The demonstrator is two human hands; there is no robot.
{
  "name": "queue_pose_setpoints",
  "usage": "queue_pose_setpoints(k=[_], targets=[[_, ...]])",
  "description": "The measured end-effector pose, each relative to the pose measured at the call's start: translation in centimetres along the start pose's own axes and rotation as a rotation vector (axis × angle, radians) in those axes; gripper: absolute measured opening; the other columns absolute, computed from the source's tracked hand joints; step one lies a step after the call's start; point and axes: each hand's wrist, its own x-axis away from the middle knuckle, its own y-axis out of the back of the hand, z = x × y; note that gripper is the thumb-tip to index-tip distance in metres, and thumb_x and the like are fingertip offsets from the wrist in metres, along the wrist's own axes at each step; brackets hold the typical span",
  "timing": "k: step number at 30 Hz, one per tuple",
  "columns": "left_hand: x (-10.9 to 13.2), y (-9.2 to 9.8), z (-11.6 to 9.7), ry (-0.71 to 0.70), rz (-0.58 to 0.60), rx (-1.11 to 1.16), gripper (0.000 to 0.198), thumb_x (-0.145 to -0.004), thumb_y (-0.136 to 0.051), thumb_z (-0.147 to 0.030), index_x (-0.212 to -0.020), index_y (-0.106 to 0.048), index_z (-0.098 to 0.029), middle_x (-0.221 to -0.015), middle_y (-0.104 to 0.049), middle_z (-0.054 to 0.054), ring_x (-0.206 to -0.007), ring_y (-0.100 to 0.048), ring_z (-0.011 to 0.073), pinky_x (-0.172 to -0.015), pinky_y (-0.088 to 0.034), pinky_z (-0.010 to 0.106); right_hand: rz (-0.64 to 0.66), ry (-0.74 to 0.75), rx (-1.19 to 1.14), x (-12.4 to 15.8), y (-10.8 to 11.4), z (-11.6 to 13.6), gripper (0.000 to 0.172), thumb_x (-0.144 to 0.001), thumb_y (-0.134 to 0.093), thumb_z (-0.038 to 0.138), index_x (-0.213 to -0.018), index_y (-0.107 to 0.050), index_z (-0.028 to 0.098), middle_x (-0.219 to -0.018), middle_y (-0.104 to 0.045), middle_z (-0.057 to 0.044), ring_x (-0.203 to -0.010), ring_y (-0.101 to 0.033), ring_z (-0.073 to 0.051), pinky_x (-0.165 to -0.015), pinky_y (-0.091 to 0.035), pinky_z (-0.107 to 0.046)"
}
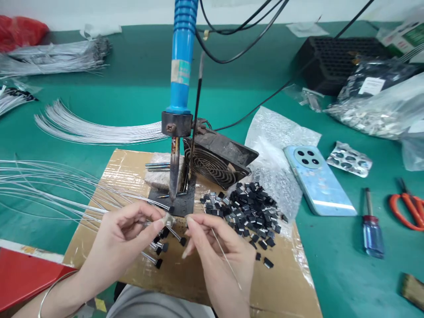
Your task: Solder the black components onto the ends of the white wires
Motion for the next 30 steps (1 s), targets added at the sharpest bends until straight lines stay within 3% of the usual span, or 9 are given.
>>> queue_pose_setpoints(k=[3, 6, 24, 30], targets=[[0.0, 0.0, -0.2, 0.000, 0.052, 0.062, 0.011, -0.083, -0.065, -0.025, -0.076, -0.067, -0.017, -0.087, -0.075, 0.006, -0.066, -0.060, 0.0138, -0.055, -0.041, 0.024, 0.117, -0.049, -0.099, 0.1, -0.6, -0.3, 0.011, -0.083, -0.080, 0.035, -0.086, -0.081, 0.024, -0.058, -0.072, 0.001, -0.047, -0.064, -0.011, -0.048, -0.055, -0.018], [-0.1, -0.1, -0.4, -0.006, 0.072, 0.105, 0.010, -0.084, -0.066, -0.023, -0.076, -0.066, -0.017, -0.087, -0.075, 0.005, -0.069, -0.063, 0.0138, -0.058, -0.046, 0.023, 0.154, -0.043, -0.147, 0.2, -0.9, -0.6, 0.009, -0.084, -0.079, 0.033, -0.087, -0.081, 0.025, -0.063, -0.073, 0.001, -0.045, -0.064, -0.009, -0.048, -0.056, -0.017], [-0.4, -0.3, -0.5, -0.051, 0.063, 0.192, 0.010, -0.083, -0.068, -0.015, -0.073, -0.067, -0.016, -0.081, -0.074, 0.003, -0.072, -0.067, 0.0120, -0.064, -0.052, 0.019, 0.165, 0.004, -0.116, 0.3, -1.3, -1.1, 0.006, -0.089, -0.076, 0.033, -0.089, -0.079, 0.027, -0.056, -0.065, 0.006, -0.043, -0.062, -0.007, -0.047, -0.051, -0.016], [-0.7, -0.6, -0.6, -0.018, 0.010, 0.148, 0.010, -0.080, -0.069, -0.017, -0.070, -0.066, -0.016, -0.081, -0.075, 0.004, -0.074, -0.067, 0.0142, -0.063, -0.050, 0.021, 0.060, 0.251, 0.192, 1.2, -1.1, -0.2, 0.037, -0.106, -0.038, 0.038, -0.119, -0.072, 0.029, -0.072, -0.053, 0.003, -0.062, -0.053, -0.012, -0.061, -0.042, -0.028]])
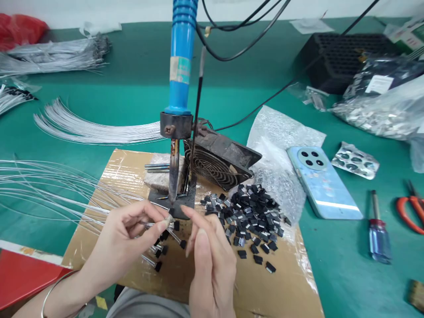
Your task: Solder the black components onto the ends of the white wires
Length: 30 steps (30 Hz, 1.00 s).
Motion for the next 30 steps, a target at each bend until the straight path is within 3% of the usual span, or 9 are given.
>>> queue_pose_setpoints(k=[6, 10, 13, 15, 19, 30], targets=[[-0.4, 0.1, 0.0, -0.020, -0.003, -0.078, 0.010, -0.081, -0.066, -0.019, -0.072, -0.066, -0.016, -0.081, -0.074, 0.004, -0.073, -0.065, 0.0156, -0.063, -0.048, 0.024, -0.059, -0.139, 0.180, 0.2, -0.3, 2.1, 0.034, -0.105, -0.035, 0.036, -0.133, -0.050, 0.027, -0.060, -0.054, 0.008, -0.057, -0.051, -0.015, -0.061, -0.041, -0.028], [-0.5, 0.1, 0.0, -0.038, -0.015, -0.104, 0.010, -0.082, -0.065, -0.019, -0.072, -0.066, -0.016, -0.081, -0.074, 0.005, -0.074, -0.065, 0.0157, -0.064, -0.048, 0.025, -0.051, -0.089, 0.300, -0.1, 0.5, 1.6, 0.018, -0.103, -0.037, 0.034, -0.095, -0.051, 0.026, -0.062, -0.049, 0.008, -0.053, -0.046, -0.013, -0.056, -0.036, -0.028], [-0.6, 0.0, 0.0, -0.048, -0.025, -0.120, 0.009, -0.082, -0.064, -0.019, -0.073, -0.066, -0.016, -0.081, -0.073, 0.005, -0.073, -0.065, 0.0157, -0.064, -0.048, 0.025, 0.004, 0.082, 0.283, -0.4, 1.1, 0.8, 0.030, -0.102, -0.042, 0.029, -0.072, -0.043, 0.024, -0.071, -0.049, 0.004, -0.062, -0.048, -0.014, -0.060, -0.037, -0.027], [-0.7, 0.0, -0.1, -0.040, -0.026, -0.133, 0.009, -0.082, -0.063, -0.019, -0.074, -0.066, -0.016, -0.081, -0.073, 0.005, -0.071, -0.064, 0.0157, -0.062, -0.047, 0.026, 0.011, 0.118, 0.208, -0.6, 1.1, 0.7, 0.030, -0.100, -0.047, 0.028, -0.070, -0.046, 0.023, -0.086, -0.059, 0.000, -0.078, -0.057, -0.015, -0.071, -0.043, -0.028], [-0.7, 0.0, -0.4, -0.023, -0.017, -0.120, 0.009, -0.083, -0.063, -0.020, -0.075, -0.065, -0.016, -0.081, -0.072, 0.005, -0.071, -0.063, 0.0161, -0.060, -0.046, 0.026, -0.009, 0.027, 0.038, -0.4, 0.6, 1.3, 0.027, -0.096, -0.058, 0.026, -0.070, -0.053, 0.023, -0.118, -0.070, -0.007, -0.112, -0.065, -0.024, -0.094, -0.045, -0.036], [-1.2, -0.1, -0.7, -0.042, -0.065, -0.086, 0.009, -0.081, -0.065, -0.018, -0.073, -0.066, -0.015, -0.081, -0.073, 0.006, -0.076, -0.067, 0.0184, -0.066, -0.050, 0.028, -0.036, -0.144, -0.099, -0.7, 0.1, 1.9, 0.026, -0.089, -0.069, 0.030, -0.066, -0.058, 0.024, -0.111, -0.079, -0.004, -0.113, -0.071, -0.020, -0.097, -0.054, -0.030]])
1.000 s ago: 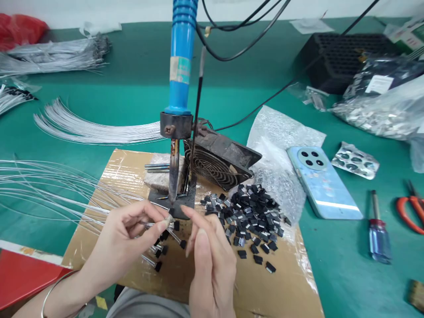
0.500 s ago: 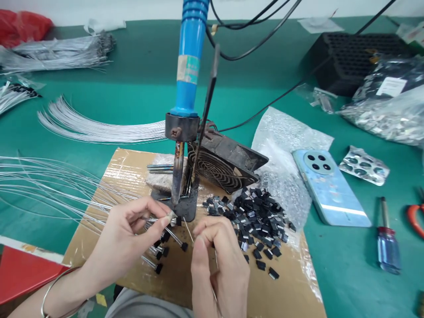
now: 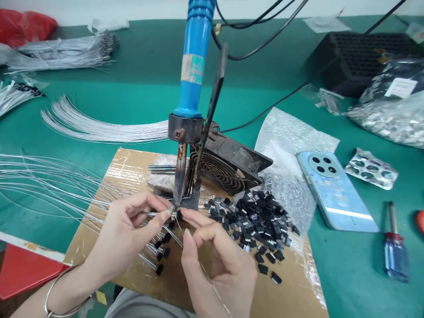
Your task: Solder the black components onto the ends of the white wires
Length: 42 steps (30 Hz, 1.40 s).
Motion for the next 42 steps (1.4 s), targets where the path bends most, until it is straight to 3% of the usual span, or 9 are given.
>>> queue_pose_setpoints(k=[9, 17, 23, 34, 42], targets=[[-0.43, -0.07, -0.75, -0.044, -0.023, 0.002, 0.009, -0.081, -0.064, -0.012, -0.073, -0.066, -0.016, -0.078, -0.073, 0.002, -0.073, -0.065, 0.0146, -0.066, -0.050, 0.025, -0.020, -0.060, -0.046, -0.32, -0.31, 0.92, 0.028, -0.086, -0.072, 0.033, -0.064, -0.058, 0.024, -0.111, -0.079, -0.005, -0.114, -0.071, -0.021, -0.098, -0.056, -0.029], [-0.59, -0.04, -0.88, -0.074, -0.038, -0.007, 0.011, -0.080, -0.064, -0.009, -0.072, -0.066, -0.016, -0.078, -0.073, 0.001, -0.075, -0.067, 0.0143, -0.069, -0.051, 0.024, -0.012, -0.010, -0.061, -0.66, -0.20, 0.73, 0.025, -0.088, -0.071, 0.029, -0.066, -0.060, 0.024, -0.110, -0.079, -0.007, -0.114, -0.071, -0.023, -0.097, -0.058, -0.032], [-0.61, 0.00, -0.91, -0.069, -0.039, -0.032, 0.010, -0.081, -0.065, -0.011, -0.073, -0.066, -0.016, -0.078, -0.073, 0.001, -0.072, -0.065, 0.0139, -0.066, -0.049, 0.024, -0.030, -0.006, -0.077, -0.62, -0.37, 0.90, 0.026, -0.087, -0.073, 0.029, -0.065, -0.061, 0.024, -0.108, -0.080, -0.003, -0.113, -0.072, -0.018, -0.095, -0.056, -0.023], [-0.49, 0.10, -1.02, -0.088, -0.042, 0.000, 0.011, -0.081, -0.065, -0.011, -0.072, -0.066, -0.017, -0.078, -0.073, 0.001, -0.073, -0.067, 0.0140, -0.065, -0.050, 0.023, -0.022, 0.010, -0.058, -0.55, -0.11, 0.65, 0.024, -0.087, -0.072, 0.027, -0.066, -0.062, 0.022, -0.113, -0.079, -0.007, -0.109, -0.074, -0.022, -0.096, -0.058, -0.030], [-0.49, 0.01, -0.87, -0.098, -0.049, -0.004, 0.011, -0.081, -0.064, -0.010, -0.072, -0.066, -0.017, -0.078, -0.073, 0.001, -0.074, -0.067, 0.0136, -0.066, -0.049, 0.023, -0.040, -0.011, -0.084, -0.48, -0.45, 1.00, 0.025, -0.086, -0.074, 0.029, -0.065, -0.062, 0.024, -0.108, -0.080, -0.003, -0.110, -0.072, -0.017, -0.095, -0.056, -0.022]])
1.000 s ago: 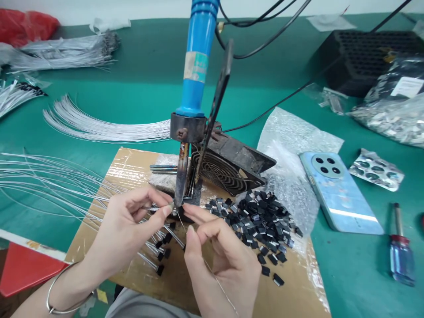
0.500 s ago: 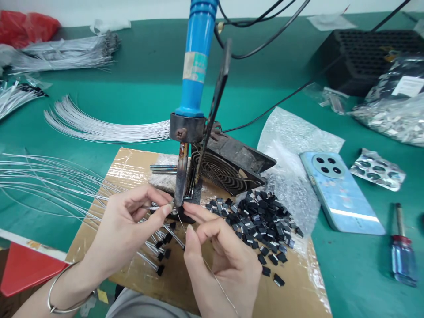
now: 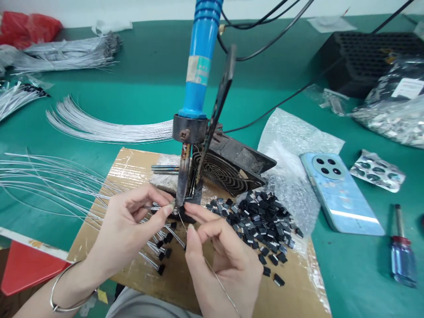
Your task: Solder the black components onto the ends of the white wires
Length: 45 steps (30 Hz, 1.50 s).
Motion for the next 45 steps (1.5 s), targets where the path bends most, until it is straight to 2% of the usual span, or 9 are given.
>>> queue_pose_setpoints(k=[8, 15, 25, 31, 39, 45], targets=[[0.13, 0.02, -0.08, 0.003, 0.001, 0.021, 0.011, -0.081, -0.064, -0.010, -0.072, -0.066, -0.017, -0.080, -0.073, 0.002, -0.077, -0.067, 0.0143, -0.069, -0.051, 0.024, -0.004, -0.002, -0.003, -0.01, -0.01, 0.03, 0.025, -0.086, -0.074, 0.029, -0.065, -0.062, 0.023, -0.109, -0.080, -0.004, -0.105, -0.074, -0.017, -0.091, -0.057, -0.021], [0.06, -0.14, 0.00, 0.002, 0.004, 0.020, 0.011, -0.081, -0.064, -0.010, -0.072, -0.066, -0.016, -0.079, -0.074, 0.001, -0.076, -0.067, 0.0142, -0.068, -0.050, 0.023, -0.012, 0.033, 0.035, -0.05, 0.04, -0.22, 0.026, -0.086, -0.074, 0.030, -0.064, -0.063, 0.022, -0.110, -0.080, -0.007, -0.107, -0.074, -0.022, -0.094, -0.058, -0.029], [0.07, -0.13, 0.24, -0.015, -0.007, -0.005, 0.011, -0.080, -0.064, -0.010, -0.072, -0.066, -0.017, -0.079, -0.073, 0.002, -0.075, -0.066, 0.0150, -0.065, -0.049, 0.024, -0.017, 0.052, 0.032, 0.05, -0.17, -0.29, 0.024, -0.086, -0.074, 0.029, -0.066, -0.061, 0.023, -0.108, -0.080, -0.005, -0.108, -0.073, -0.020, -0.093, -0.057, -0.027], [0.22, -0.10, 0.28, -0.031, -0.002, 0.005, 0.011, -0.081, -0.063, -0.010, -0.072, -0.067, -0.016, -0.078, -0.072, 0.002, -0.076, -0.067, 0.0152, -0.067, -0.050, 0.024, -0.039, 0.056, 0.021, 0.20, -0.53, -0.10, 0.023, -0.085, -0.074, 0.028, -0.065, -0.062, 0.024, -0.106, -0.080, 0.000, -0.103, -0.074, -0.012, -0.089, -0.054, -0.015], [0.37, -0.20, 0.45, -0.059, -0.033, -0.030, 0.010, -0.080, -0.062, -0.012, -0.072, -0.066, -0.017, -0.079, -0.072, 0.003, -0.076, -0.067, 0.0170, -0.063, -0.049, 0.026, -0.026, 0.053, 0.012, 0.28, -0.32, -0.26, 0.024, -0.087, -0.073, 0.027, -0.066, -0.062, 0.023, -0.109, -0.080, -0.005, -0.102, -0.075, -0.016, -0.089, -0.057, -0.022], [0.30, -0.31, 0.30, -0.031, -0.023, -0.045, 0.011, -0.080, -0.062, -0.012, -0.070, -0.065, -0.017, -0.078, -0.073, 0.003, -0.075, -0.067, 0.0163, -0.062, -0.048, 0.025, -0.019, 0.062, 0.027, 0.16, -0.30, -0.42, 0.023, -0.086, -0.073, 0.028, -0.066, -0.062, 0.023, -0.106, -0.080, -0.001, -0.106, -0.073, -0.013, -0.090, -0.054, -0.016]])
